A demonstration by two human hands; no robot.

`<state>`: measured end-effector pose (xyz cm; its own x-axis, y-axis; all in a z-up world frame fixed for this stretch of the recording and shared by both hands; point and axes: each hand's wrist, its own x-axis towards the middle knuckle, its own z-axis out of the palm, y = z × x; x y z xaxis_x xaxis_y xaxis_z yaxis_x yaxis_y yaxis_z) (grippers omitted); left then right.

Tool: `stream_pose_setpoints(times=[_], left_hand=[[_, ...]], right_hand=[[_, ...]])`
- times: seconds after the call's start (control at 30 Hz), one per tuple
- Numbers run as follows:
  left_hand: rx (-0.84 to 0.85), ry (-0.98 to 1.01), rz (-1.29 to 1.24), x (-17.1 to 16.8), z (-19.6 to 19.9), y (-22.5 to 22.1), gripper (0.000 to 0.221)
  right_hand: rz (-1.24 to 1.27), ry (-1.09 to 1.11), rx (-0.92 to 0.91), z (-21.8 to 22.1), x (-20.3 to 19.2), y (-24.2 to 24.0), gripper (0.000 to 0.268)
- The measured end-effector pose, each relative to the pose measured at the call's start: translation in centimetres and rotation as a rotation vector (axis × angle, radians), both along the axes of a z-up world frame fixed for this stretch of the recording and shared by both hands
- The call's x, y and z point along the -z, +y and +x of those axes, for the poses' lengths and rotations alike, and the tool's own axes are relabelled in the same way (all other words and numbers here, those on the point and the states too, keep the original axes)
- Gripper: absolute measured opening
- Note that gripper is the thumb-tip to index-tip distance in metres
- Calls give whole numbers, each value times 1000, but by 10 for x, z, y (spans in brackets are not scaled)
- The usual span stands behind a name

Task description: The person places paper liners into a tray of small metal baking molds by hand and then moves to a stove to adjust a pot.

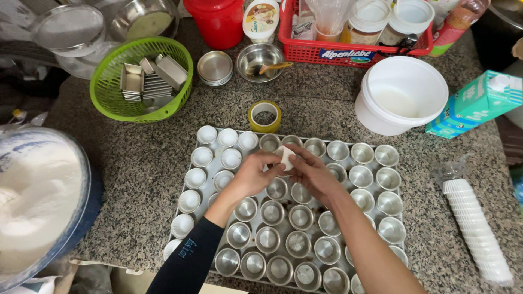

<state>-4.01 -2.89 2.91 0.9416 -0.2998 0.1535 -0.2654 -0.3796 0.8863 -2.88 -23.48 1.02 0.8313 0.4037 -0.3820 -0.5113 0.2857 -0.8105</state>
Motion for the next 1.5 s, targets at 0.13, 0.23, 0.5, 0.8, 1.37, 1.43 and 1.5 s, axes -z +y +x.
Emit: stream_pose_setpoints(times=[0.13, 0.23, 0.5, 0.8, 1.37, 1.43, 1.5], left_hand=[[-66, 27, -29, 1, -3, 2, 18], [-102, 90, -20, 1, -5, 2, 18], [2, 36, -25, 4, -9, 5, 19], [-73, 71, 38, 5, -8, 1, 21], [-65, -371, 891, 52, 51, 3, 14], [-20, -377, 945, 59, 57, 2, 19], [-5, -393, 943, 68, 59, 4, 24]], right_hand=[[-31, 36, -45, -1, -7, 4, 50], [13, 21, -58, -1, -8, 7, 50], [-97, -86, -108, -1, -5, 6, 53], [-107, -92, -119, -1, -1, 4, 56], [-110, 161, 141, 3, 33, -29, 55], [-83, 127, 135, 4, 33, -34, 56], [-68, 124, 131, 5, 32, -37, 56]])
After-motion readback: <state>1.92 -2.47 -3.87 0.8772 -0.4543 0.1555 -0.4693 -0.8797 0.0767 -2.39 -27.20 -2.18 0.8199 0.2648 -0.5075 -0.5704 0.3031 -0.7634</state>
